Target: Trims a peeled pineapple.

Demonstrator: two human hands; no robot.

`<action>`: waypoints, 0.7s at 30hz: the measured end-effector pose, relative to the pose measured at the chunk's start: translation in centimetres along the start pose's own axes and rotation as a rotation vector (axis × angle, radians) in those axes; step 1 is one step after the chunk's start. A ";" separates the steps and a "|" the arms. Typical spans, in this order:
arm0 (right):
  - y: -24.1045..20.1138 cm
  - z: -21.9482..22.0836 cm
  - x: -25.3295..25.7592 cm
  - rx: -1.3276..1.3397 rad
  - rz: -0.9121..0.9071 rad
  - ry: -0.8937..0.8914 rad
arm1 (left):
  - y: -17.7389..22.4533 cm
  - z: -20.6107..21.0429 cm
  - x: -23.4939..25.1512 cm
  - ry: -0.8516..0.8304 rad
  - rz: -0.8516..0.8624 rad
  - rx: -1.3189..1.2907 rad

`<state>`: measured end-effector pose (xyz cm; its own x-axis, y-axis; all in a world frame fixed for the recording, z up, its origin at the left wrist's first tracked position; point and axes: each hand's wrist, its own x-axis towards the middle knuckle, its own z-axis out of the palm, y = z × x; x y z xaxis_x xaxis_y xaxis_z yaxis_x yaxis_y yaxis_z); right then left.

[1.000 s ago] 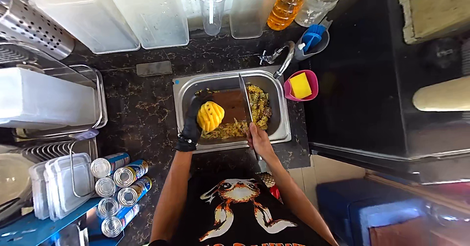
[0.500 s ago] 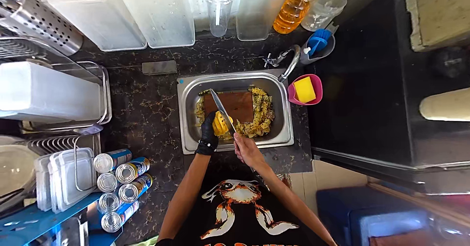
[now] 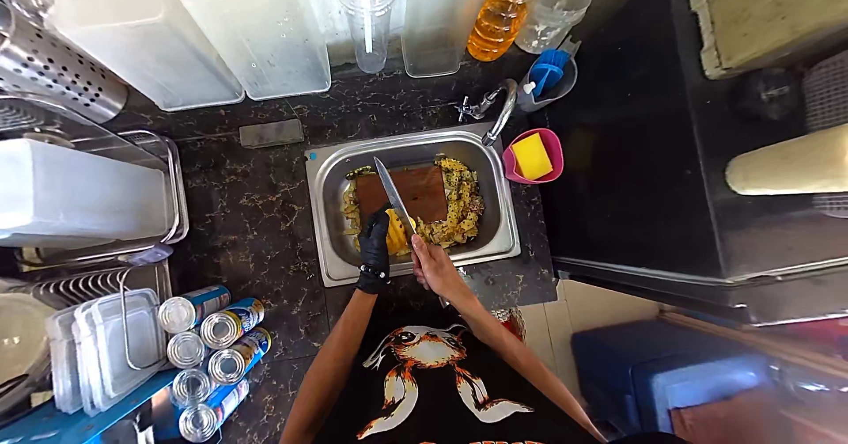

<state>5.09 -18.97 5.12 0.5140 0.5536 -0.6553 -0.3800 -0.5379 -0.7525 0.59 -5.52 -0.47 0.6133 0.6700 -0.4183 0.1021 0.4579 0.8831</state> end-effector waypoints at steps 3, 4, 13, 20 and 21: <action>0.2 -0.2 -0.5 0.082 -0.042 -0.002 | 0.8 -1.2 0.1 -0.080 0.073 0.143; 0.2 -0.1 -0.7 0.061 -0.068 0.015 | 1.0 -1.3 0.3 -0.079 0.082 0.159; 0.7 0.3 -1.5 -0.143 -0.093 0.044 | 2.5 -0.2 1.0 0.058 0.103 0.027; 1.7 0.9 -3.4 -0.291 -0.040 0.101 | 2.0 0.1 1.6 0.151 0.142 0.008; 1.9 0.9 -3.7 -0.320 -0.031 0.110 | 1.9 0.0 1.8 0.147 0.152 0.021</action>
<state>1.76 -21.53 6.05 0.6079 0.5105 -0.6081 -0.1109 -0.7038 -0.7017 1.87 -3.46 0.46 0.5024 0.8091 -0.3049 0.0343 0.3338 0.9420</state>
